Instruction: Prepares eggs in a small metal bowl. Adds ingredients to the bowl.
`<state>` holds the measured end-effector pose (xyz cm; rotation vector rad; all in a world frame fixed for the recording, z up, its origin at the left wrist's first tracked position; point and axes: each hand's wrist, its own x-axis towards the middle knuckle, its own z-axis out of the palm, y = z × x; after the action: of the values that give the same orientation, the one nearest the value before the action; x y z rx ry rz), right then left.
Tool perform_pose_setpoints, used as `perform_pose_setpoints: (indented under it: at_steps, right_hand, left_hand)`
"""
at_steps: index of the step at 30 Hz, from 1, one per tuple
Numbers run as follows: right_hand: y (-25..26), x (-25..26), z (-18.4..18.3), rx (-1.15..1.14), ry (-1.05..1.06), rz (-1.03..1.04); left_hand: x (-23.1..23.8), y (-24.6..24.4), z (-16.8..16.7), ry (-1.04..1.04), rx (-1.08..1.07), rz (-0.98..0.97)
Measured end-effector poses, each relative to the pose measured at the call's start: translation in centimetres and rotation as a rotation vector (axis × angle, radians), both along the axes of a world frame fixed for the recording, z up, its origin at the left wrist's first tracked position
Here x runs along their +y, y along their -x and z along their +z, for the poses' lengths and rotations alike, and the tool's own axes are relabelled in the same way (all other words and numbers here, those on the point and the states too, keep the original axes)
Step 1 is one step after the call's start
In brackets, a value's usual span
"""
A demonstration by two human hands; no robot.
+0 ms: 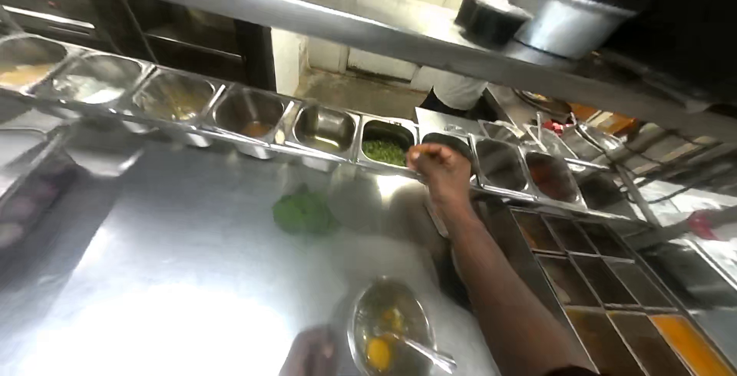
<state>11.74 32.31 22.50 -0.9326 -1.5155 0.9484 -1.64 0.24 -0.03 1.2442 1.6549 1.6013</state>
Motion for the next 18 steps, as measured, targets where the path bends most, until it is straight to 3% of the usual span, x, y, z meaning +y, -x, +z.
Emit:
perform_pose_setpoints:
  at_steps: [1, 3, 5, 7, 11, 13, 15, 18]
  right_hand:
    - [1.2, 3.2, -0.5, -0.156, -0.158, -0.061]
    - [3.0, 7.0, -2.0, -0.592, -0.106, -0.081]
    - [4.2, 7.1, -2.6, -0.811, -0.170, -0.154]
    - [4.3, 5.3, -3.0, -0.813, -0.240, -0.234]
    - [1.1, 1.3, -4.5, -0.679, 0.079, -0.293]
    - [-0.9, -1.5, -4.5, -0.503, 0.120, -0.304]
    - [-1.4, -5.7, -3.7, -0.362, 0.106, -0.167]
    - [1.5, -12.8, -4.4, -0.440, 0.263, 0.141]
  left_hand:
    - [0.4, 0.4, 0.3, 0.001, -0.044, -0.003]
    - [1.2, 1.8, 2.6, 0.035, -0.071, 0.027]
    - [5.1, 5.2, 5.5, 0.032, 0.135, 0.109]
    - [10.9, 9.2, 7.6, 0.101, 0.396, 0.183]
    - [19.9, 14.5, 7.5, 0.535, 0.645, -0.075]
    - [20.7, 15.1, 7.7, 0.562, 0.451, -0.100]
    - [19.8, 15.0, 8.4, 0.398, 0.067, 0.007]
    - [17.0, 12.3, 10.7, 0.274, -0.326, 0.041]
